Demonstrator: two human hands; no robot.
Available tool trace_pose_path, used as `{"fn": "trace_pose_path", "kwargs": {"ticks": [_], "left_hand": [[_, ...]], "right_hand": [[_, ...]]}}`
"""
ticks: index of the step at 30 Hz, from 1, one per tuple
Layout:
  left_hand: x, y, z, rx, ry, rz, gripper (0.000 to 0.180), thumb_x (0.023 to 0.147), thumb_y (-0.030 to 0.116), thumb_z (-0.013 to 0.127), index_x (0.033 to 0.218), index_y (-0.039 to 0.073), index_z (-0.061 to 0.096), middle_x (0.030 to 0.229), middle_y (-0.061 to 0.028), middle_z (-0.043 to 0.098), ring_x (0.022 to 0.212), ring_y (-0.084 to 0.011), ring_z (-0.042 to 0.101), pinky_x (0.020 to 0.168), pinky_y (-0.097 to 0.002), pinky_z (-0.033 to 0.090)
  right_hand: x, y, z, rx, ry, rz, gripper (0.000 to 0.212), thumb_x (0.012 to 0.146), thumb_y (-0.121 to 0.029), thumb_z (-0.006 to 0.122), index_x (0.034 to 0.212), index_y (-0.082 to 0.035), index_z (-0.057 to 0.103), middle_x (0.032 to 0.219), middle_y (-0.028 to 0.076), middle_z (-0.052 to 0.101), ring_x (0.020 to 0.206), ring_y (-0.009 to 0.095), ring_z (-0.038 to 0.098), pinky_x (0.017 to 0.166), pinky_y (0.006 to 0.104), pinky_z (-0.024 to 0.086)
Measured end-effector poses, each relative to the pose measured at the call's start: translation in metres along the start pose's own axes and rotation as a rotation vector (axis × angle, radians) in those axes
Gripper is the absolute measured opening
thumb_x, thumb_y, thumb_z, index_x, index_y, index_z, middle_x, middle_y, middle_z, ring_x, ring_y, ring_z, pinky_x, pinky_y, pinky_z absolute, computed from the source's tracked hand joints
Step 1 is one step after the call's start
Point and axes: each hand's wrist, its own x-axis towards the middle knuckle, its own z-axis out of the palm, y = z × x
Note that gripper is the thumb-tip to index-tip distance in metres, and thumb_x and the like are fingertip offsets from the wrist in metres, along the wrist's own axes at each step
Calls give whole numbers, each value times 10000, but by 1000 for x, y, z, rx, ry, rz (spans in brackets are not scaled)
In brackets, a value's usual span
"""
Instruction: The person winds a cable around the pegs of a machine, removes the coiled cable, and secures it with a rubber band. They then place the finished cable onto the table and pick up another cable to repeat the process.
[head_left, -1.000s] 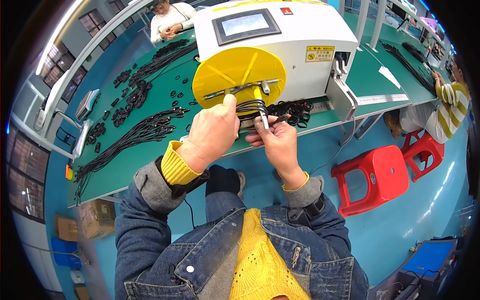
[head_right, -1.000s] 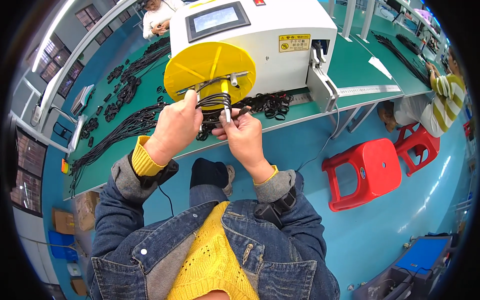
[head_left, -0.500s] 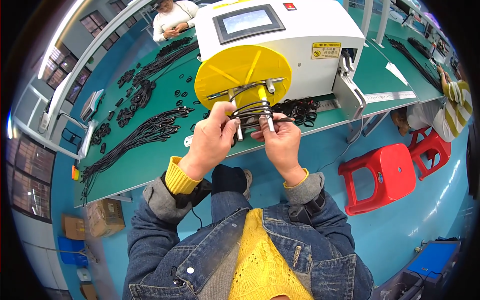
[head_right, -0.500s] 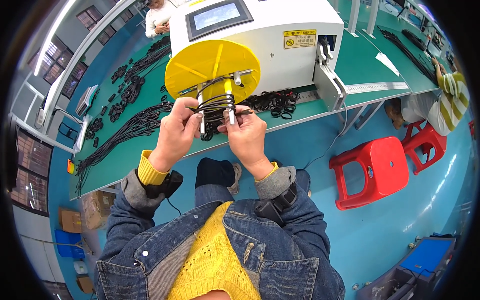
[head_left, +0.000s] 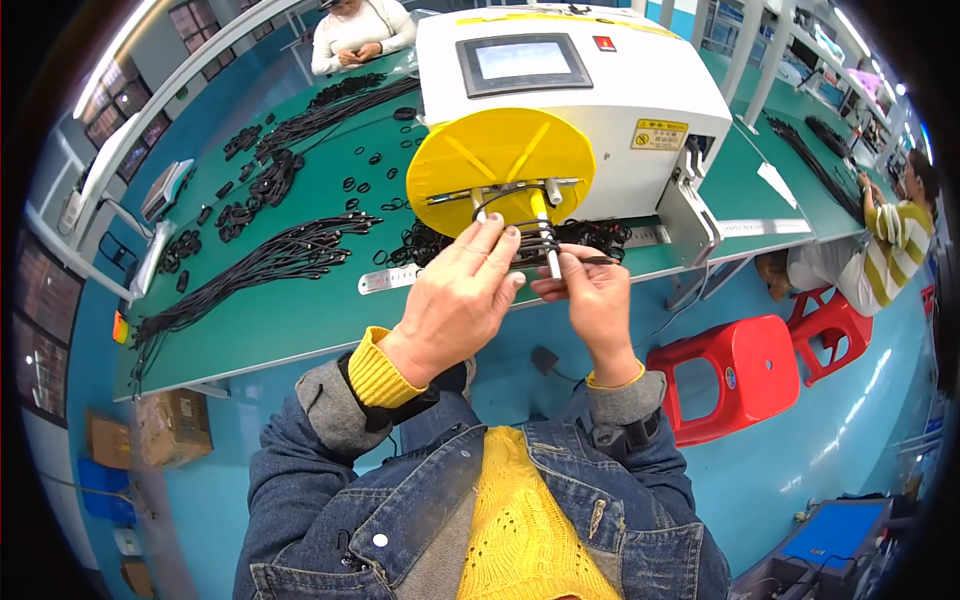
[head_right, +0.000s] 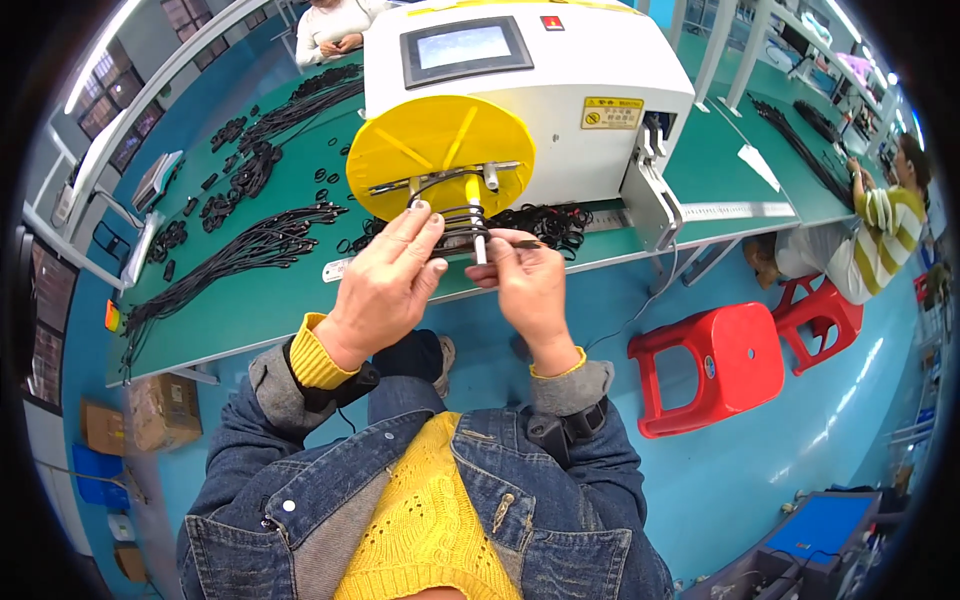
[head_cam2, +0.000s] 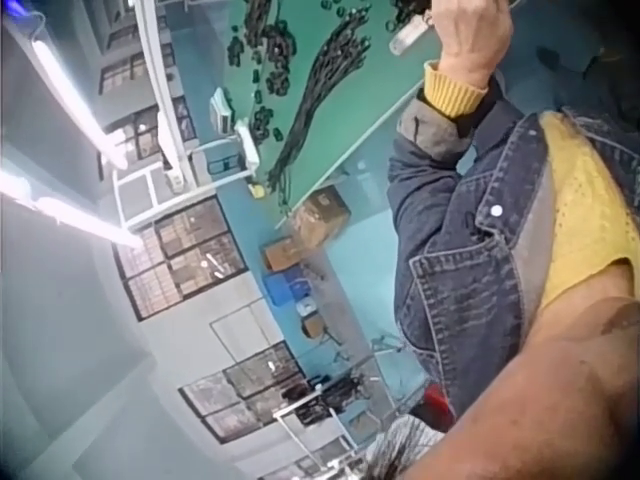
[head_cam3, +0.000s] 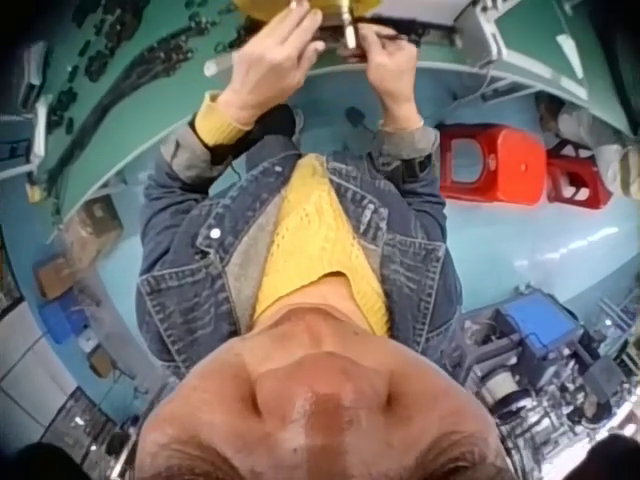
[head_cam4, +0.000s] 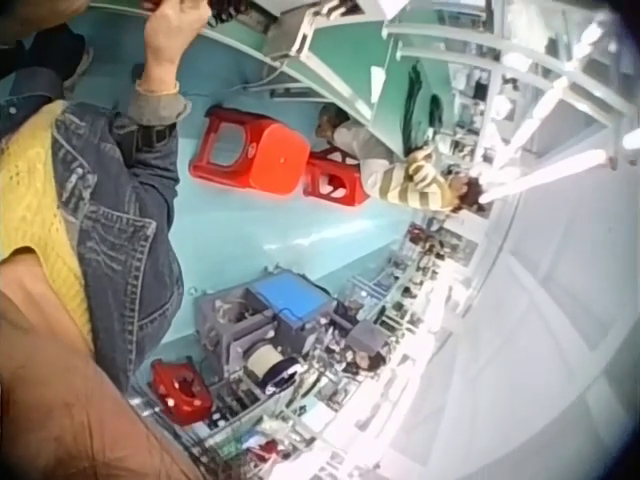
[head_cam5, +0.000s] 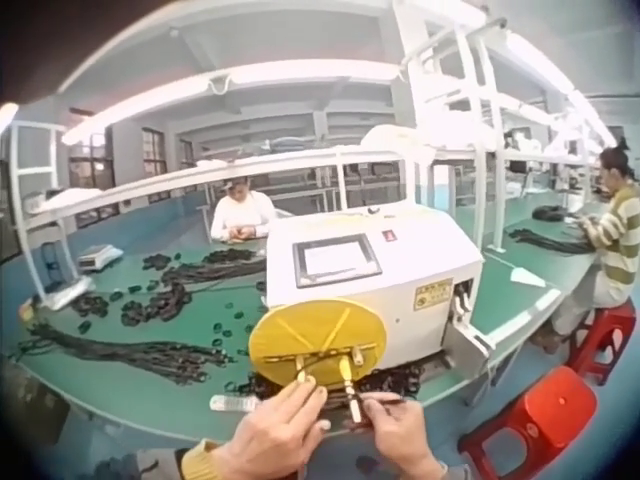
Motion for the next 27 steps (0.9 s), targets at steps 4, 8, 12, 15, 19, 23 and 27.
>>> {"fn": "trace_pose_path", "kwargs": {"ticks": [4, 8, 12, 15, 19, 23, 27], "left_hand": [[-4, -2, 2, 24, 29, 6, 395, 801, 176, 608, 1107, -67, 552, 1103, -245, 569, 1020, -364, 560, 894, -401, 449], [-15, -9, -5, -36, 55, -15, 402, 788, 184, 619, 1096, -66, 552, 1100, -245, 568, 1037, -380, 547, 918, -409, 434], [-18, -6, 6, -96, 159, -51, 423, 774, 202, 641, 1099, -53, 553, 1091, -236, 570, 1048, -383, 538, 935, -411, 426], [-27, -31, -5, -300, 255, -58, 349, 774, 194, 644, 1036, -29, 588, 1041, -219, 589, 999, -362, 563, 889, -395, 455], [-55, -106, -21, -348, 319, -243, 157, 775, 160, 636, 847, 20, 632, 911, -157, 624, 847, -316, 601, 743, -373, 492], [-102, -264, -46, -200, 392, -654, 228, 817, 191, 493, 694, 28, 595, 740, -190, 595, 706, -366, 571, 607, -422, 468], [-163, -447, -80, 193, 422, -1086, 239, 796, 206, 508, 737, 26, 653, 765, -208, 617, 742, -388, 600, 676, -453, 489]], "right_hand": [[7, -9, -4, -60, -25, -14, 209, 918, -115, 499, 988, 60, 591, 819, 122, 649, 646, 183, 649, 560, 256, 530], [14, -13, 0, -220, 6, -51, 228, 922, -130, 500, 1010, 59, 594, 834, 111, 644, 675, 174, 644, 574, 255, 533], [4, -37, 12, -563, -4, -116, 274, 931, -150, 480, 1091, 55, 567, 846, 98, 642, 711, 167, 629, 573, 266, 511], [-2, -47, 34, -1370, -89, -424, 285, 892, -57, 470, 1138, 77, 521, 860, 216, 621, 711, 340, 609, 601, 374, 479], [-4, -43, 52, -1602, -45, -456, 309, 857, -12, 476, 1154, 71, 505, 904, 275, 581, 758, 426, 560, 640, 427, 451], [-7, -32, 37, -1533, 25, -445, 325, 889, -41, 473, 1193, 74, 485, 1003, 270, 584, 859, 394, 588, 711, 393, 474], [-19, -31, 31, -1606, 130, -734, 417, 901, -208, 526, 1250, 14, 473, 1026, 198, 633, 835, 320, 648, 618, 319, 521]]}}
